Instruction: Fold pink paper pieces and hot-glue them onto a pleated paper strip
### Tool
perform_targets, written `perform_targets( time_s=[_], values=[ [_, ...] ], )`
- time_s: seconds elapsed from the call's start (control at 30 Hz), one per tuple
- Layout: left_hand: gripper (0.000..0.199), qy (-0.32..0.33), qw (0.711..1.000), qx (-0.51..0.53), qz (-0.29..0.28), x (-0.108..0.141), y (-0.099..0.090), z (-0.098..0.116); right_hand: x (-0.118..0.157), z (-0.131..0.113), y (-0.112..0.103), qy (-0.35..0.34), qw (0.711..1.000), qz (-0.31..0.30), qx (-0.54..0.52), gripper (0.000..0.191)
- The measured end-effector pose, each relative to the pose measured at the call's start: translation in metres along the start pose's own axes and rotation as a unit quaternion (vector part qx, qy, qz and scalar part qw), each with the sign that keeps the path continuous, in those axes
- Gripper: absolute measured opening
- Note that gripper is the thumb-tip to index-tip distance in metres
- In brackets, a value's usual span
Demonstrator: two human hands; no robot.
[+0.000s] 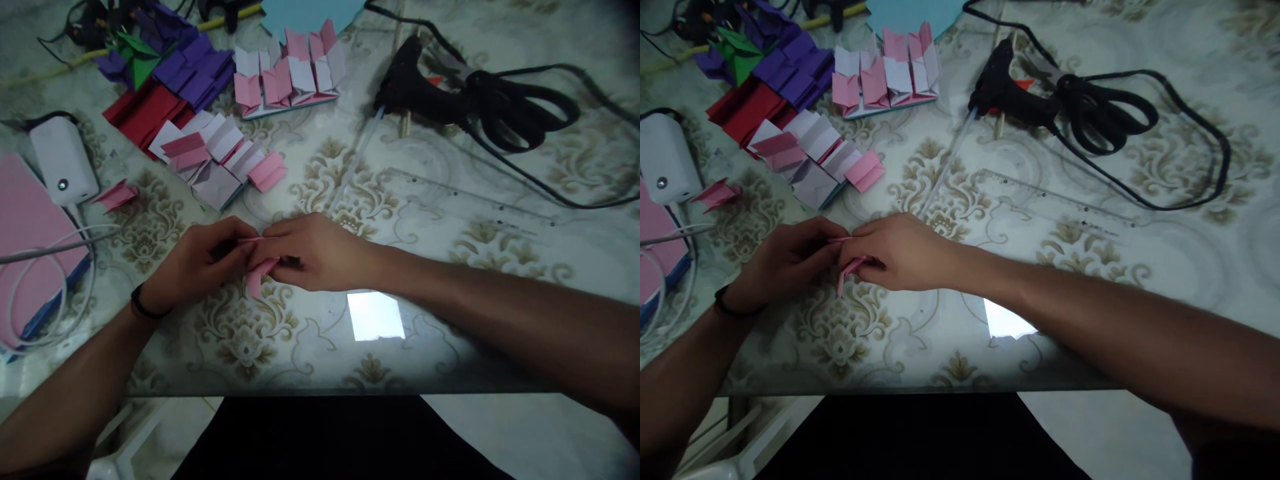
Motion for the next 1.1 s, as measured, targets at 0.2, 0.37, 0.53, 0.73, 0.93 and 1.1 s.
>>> perform_targets(
  time_s=[0.2,0.37,0.53,0.73,0.93,1.1],
  values=[
    [0.025,0.004,1.000,0.000,0.002,0.0003,0.0001,0.0001,0.0006,-0.0003,-0.0005,0.002,1.000,-0.002,-0.002,0.024],
    [0.028,0.012,1.000,-0.005,0.005,-0.0002,0.0005,-0.0004,0.0007,-0.0012,-0.0008,0.006,1.000,-0.006,0.000,0.023],
    [0.027,0.005,1.000,-0.005,0.008,0.0001,0.0005,0.0001,0.0014,-0.0021,-0.0015,0.002,1.000,-0.001,0.002,0.021],
    [0.028,-0.002,1.000,-0.009,0.011,0.0006,0.0003,-0.0002,0.0018,-0.0028,-0.0021,0.003,1.000,-0.004,0.002,0.022],
    [0.027,0.006,1.000,-0.006,0.013,0.0003,0.0009,-0.0010,0.0018,-0.0029,-0.0019,0.001,1.000,-0.002,0.009,0.022],
    [0.027,0.008,1.000,-0.001,0.018,0.0007,0.0010,-0.0011,0.0017,-0.0022,-0.0013,0.008,1.000,-0.010,0.013,0.025]
  ],
)
Point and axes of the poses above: each hand's wrist, its own x-axis away from the middle knuckle, its own y-axis out of the palm, z = x × y, the point moved 3 cm from there along -x, towards the middle knuckle, and after that the axes turned 2 degrees about -y, right-handed, at the moved point
